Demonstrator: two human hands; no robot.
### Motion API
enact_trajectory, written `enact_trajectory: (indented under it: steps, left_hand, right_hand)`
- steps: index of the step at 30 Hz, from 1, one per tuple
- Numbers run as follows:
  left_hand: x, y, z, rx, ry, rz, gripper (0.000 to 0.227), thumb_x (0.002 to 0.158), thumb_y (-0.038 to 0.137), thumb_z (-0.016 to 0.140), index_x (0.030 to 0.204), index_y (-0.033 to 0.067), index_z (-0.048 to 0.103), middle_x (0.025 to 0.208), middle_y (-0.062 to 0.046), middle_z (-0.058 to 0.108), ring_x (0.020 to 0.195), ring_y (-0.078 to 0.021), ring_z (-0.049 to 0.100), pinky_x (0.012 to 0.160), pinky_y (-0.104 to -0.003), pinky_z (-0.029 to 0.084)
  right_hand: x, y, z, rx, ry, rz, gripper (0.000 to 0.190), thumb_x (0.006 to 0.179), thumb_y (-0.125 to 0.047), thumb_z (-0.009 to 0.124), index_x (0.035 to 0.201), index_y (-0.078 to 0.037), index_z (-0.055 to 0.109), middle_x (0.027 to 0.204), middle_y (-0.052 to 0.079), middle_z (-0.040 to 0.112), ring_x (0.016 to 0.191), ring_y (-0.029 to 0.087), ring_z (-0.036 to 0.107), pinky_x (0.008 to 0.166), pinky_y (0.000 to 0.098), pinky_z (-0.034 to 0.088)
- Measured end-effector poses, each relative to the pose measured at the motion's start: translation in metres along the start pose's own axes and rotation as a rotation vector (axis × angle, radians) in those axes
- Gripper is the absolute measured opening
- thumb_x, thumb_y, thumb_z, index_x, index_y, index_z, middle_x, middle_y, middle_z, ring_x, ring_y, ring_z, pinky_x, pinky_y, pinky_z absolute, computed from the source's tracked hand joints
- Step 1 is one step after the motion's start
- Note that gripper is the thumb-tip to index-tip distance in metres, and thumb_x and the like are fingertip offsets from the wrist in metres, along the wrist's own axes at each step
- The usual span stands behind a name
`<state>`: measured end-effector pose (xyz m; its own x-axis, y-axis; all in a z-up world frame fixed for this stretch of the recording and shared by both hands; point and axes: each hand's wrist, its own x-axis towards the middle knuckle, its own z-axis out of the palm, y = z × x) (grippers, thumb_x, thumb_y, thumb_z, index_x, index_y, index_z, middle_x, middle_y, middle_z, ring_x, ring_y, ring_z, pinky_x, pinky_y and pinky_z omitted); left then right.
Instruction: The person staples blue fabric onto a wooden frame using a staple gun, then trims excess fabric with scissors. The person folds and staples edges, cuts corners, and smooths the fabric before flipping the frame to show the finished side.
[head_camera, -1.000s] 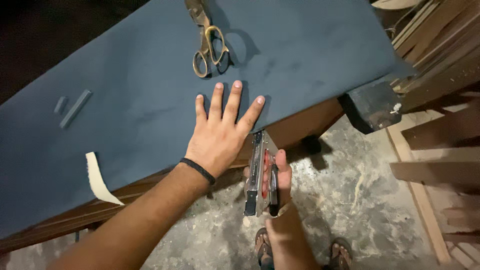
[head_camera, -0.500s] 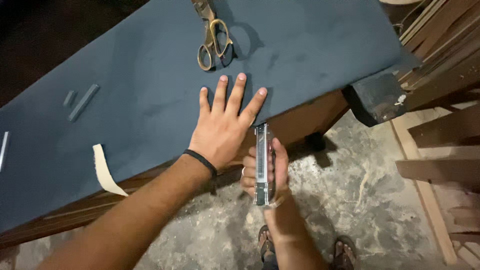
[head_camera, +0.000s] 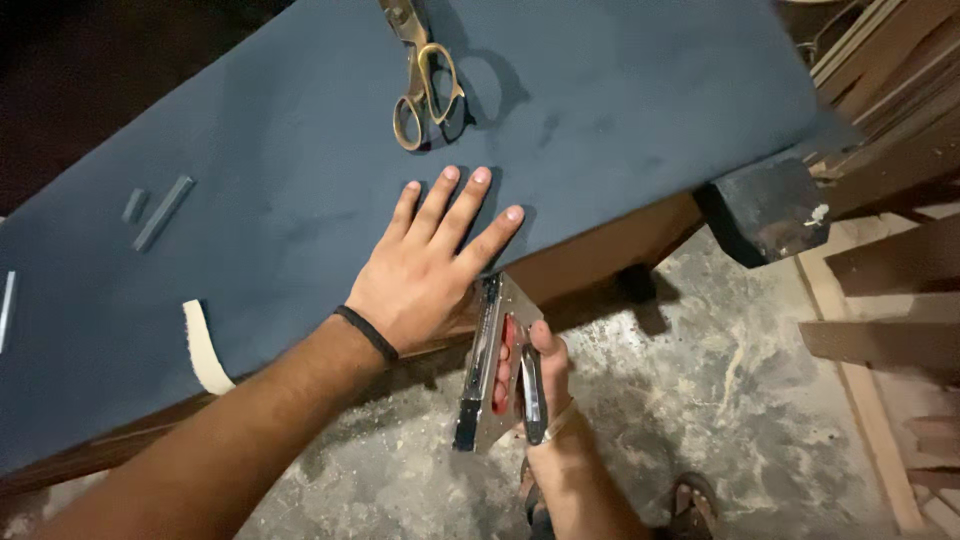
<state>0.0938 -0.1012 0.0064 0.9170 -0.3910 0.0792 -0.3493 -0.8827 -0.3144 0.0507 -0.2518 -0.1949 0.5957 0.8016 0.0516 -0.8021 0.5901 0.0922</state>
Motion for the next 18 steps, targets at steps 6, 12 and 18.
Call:
enact_trajectory:
  steps: [6, 12, 18]
  left_hand:
    - [0.003, 0.002, -0.008, -0.216, -0.023, -0.043, 0.097, 0.068, 0.047, 0.082, 0.152, 0.0195, 0.043, 0.159, -0.022, 0.035, 0.145, -0.0448, 0.036, 0.115, -0.063, 0.032]
    - [0.003, 0.003, -0.009, -0.156, -0.026, -0.036, 0.100, 0.066, 0.051, 0.082, 0.153, 0.0202, 0.044, 0.160, -0.021, 0.036, 0.145, -0.0438, 0.037, 0.115, -0.061, 0.033]
    - [-0.001, 0.001, -0.006, -0.089, 0.003, -0.029, 0.094, 0.075, 0.052, 0.081, 0.155, 0.0209, 0.043, 0.162, -0.020, 0.036, 0.147, -0.0420, 0.038, 0.116, -0.060, 0.034]
  right_hand:
    - [0.006, 0.005, -0.005, 0.160, -0.139, 0.064, 0.058, 0.093, -0.062, 0.067, 0.091, -0.004, 0.061, 0.071, 0.005, 0.057, 0.060, 0.018, 0.059, 0.053, 0.0289, 0.050]
    - [0.014, 0.005, -0.007, 0.214, -0.167, 0.086, 0.055, 0.096, -0.060, 0.065, 0.096, -0.005, 0.063, 0.068, 0.002, 0.050, 0.059, 0.017, 0.051, 0.048, 0.0285, 0.046]
    - [0.020, 0.000, 0.004, 0.271, -0.190, 0.154, 0.047, 0.097, -0.054, 0.064, 0.088, -0.009, 0.060, 0.064, -0.001, 0.049, 0.058, 0.014, 0.051, 0.049, 0.0300, 0.045]
